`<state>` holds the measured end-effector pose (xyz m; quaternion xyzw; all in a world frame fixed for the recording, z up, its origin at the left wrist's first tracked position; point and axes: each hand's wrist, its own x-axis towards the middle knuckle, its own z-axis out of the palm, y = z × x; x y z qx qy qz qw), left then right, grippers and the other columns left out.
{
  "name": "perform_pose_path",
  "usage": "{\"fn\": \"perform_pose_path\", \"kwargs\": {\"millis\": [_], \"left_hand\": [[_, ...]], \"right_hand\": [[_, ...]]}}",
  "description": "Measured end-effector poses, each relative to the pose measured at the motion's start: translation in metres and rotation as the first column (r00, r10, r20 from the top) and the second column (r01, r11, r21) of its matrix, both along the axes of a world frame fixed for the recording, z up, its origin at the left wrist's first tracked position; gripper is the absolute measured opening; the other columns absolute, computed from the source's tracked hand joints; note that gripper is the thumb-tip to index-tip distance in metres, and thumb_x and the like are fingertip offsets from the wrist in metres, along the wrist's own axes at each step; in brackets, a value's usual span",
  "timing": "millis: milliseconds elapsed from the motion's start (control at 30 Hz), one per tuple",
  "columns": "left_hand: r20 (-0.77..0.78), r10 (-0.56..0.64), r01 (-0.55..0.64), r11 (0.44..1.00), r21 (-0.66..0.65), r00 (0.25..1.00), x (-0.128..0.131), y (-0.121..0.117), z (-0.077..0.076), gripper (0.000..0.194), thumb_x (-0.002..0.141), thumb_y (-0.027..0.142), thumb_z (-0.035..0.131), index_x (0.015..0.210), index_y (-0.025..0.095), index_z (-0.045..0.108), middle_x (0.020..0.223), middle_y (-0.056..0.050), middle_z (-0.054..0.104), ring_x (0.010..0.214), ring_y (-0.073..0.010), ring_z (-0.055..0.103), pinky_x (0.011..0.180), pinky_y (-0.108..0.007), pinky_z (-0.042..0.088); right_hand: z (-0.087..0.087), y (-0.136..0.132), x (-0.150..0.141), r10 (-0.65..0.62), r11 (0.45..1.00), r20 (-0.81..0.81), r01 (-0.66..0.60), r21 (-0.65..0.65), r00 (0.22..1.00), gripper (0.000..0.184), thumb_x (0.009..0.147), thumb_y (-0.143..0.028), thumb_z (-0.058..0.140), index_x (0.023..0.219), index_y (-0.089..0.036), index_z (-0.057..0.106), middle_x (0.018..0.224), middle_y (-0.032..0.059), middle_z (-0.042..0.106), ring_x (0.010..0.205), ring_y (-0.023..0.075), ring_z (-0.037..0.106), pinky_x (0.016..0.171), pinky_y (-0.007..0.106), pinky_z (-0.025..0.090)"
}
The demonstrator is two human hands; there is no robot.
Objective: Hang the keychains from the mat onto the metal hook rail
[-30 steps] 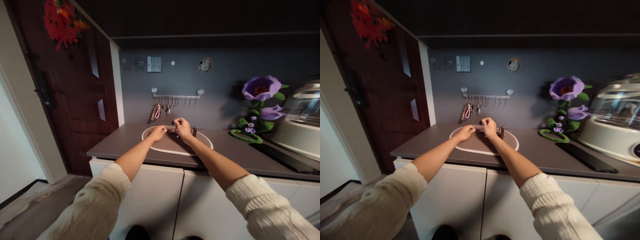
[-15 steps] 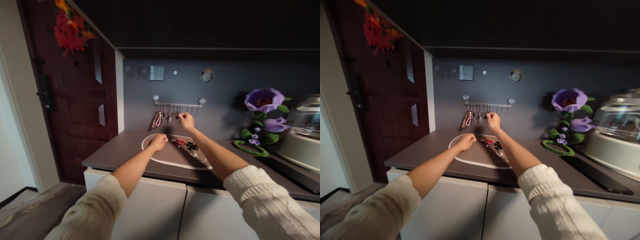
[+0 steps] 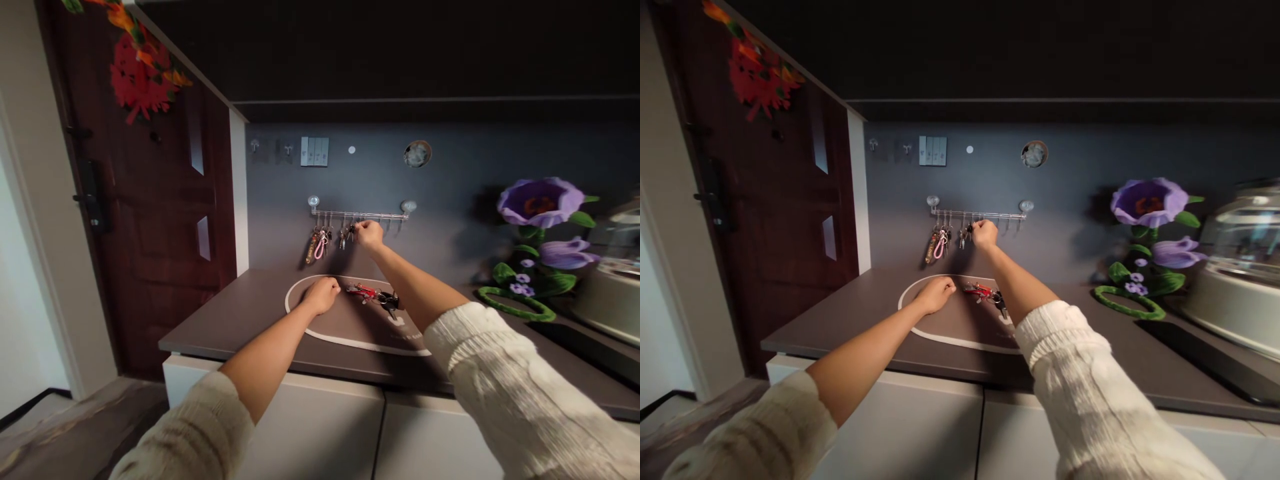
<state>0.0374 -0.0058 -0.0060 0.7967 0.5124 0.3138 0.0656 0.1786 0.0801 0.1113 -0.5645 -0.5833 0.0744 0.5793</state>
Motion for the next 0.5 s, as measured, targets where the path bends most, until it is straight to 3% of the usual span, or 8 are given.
{"fn": "perform_pose_path", "kwargs": {"millis": [267,500], "left_hand": [[-0.01,-0.001,0.001,1.0,0.003,1.0,0.0,-0.004,0.003,0.02,0.081,0.023,0.042,0.08,0.017,0.061,0.087,-0.006,0.066,0.082,-0.0157,0.057,0.077,-0.027,0.041],[-0.013,0.005,-0.005,1.0,0.011,1.0,0.001,-0.005,0.003,0.019,0.081,0.023,0.043,0.079,0.017,0.061,0.088,-0.006,0.066,0.082,-0.0159,0.057,0.076,-0.027,0.041]], "right_hand": [[-0.002,0.017,-0.003,-0.064,0.998,-0.08,0.065,0.002,0.995,0.015,0.072,-0.02,0.055,0.071,-0.01,0.066,0.059,0.0095,0.062,0.067,0.0178,0.062,0.063,0.025,0.047],[-0.012,0.024,-0.002,0.019,0.999,-0.119,-0.013,0.051,0.993,0.017,0.073,-0.021,0.055,0.069,-0.011,0.067,0.042,0.006,0.053,0.049,0.0163,0.058,0.051,0.024,0.047]]}}
